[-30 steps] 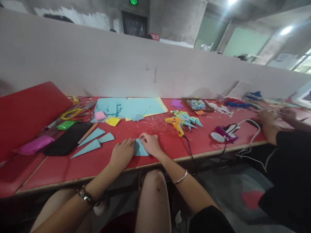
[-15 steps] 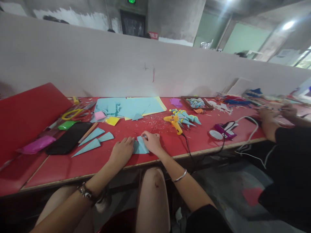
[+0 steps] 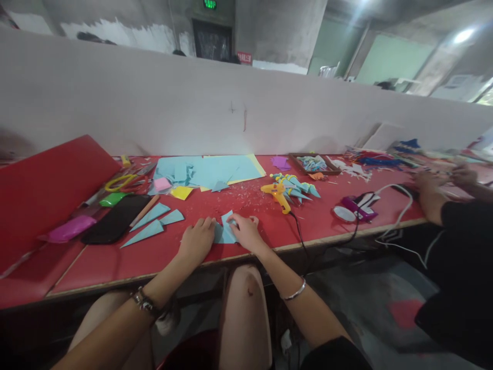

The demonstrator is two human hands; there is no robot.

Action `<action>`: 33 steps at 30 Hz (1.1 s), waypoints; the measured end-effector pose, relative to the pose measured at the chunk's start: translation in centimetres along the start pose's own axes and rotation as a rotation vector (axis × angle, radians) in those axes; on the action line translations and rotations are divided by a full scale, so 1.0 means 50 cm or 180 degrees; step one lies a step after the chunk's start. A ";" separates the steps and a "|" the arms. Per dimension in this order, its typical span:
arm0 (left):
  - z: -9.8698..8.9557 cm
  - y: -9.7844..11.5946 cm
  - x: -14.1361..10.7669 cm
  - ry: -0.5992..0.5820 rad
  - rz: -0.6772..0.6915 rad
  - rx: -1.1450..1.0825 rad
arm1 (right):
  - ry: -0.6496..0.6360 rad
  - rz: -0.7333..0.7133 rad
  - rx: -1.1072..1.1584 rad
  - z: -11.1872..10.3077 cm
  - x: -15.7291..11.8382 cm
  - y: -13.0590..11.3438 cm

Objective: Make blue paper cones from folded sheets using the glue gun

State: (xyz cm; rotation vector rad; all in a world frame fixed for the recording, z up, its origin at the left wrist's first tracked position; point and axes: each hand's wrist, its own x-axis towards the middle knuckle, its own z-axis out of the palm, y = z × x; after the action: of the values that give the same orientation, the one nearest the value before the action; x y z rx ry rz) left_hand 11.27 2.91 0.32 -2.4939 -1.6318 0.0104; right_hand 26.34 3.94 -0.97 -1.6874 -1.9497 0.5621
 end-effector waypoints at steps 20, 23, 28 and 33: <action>-0.005 0.007 0.000 -0.0001 -0.0017 -0.0002 | 0.0145 0.0057 0.0048 -0.012 -0.051 0.026; -0.009 0.014 -0.003 0.0039 0.0148 -0.0029 | 0.0256 0.0011 -0.0209 -0.006 -0.057 0.022; -0.011 0.014 -0.028 0.0034 0.0703 -0.0264 | 0.0336 -0.0040 -0.0470 -0.001 -0.061 0.015; -0.002 0.030 -0.063 0.0211 0.0697 -0.0305 | 0.0387 -0.0057 -0.0462 -0.003 -0.062 0.012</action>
State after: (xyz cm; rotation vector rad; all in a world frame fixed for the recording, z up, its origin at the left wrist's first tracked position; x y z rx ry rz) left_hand 11.36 -0.56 -0.06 -2.7014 -1.3578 -0.1254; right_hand 27.27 0.98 -1.53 -1.7462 -1.9562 0.3099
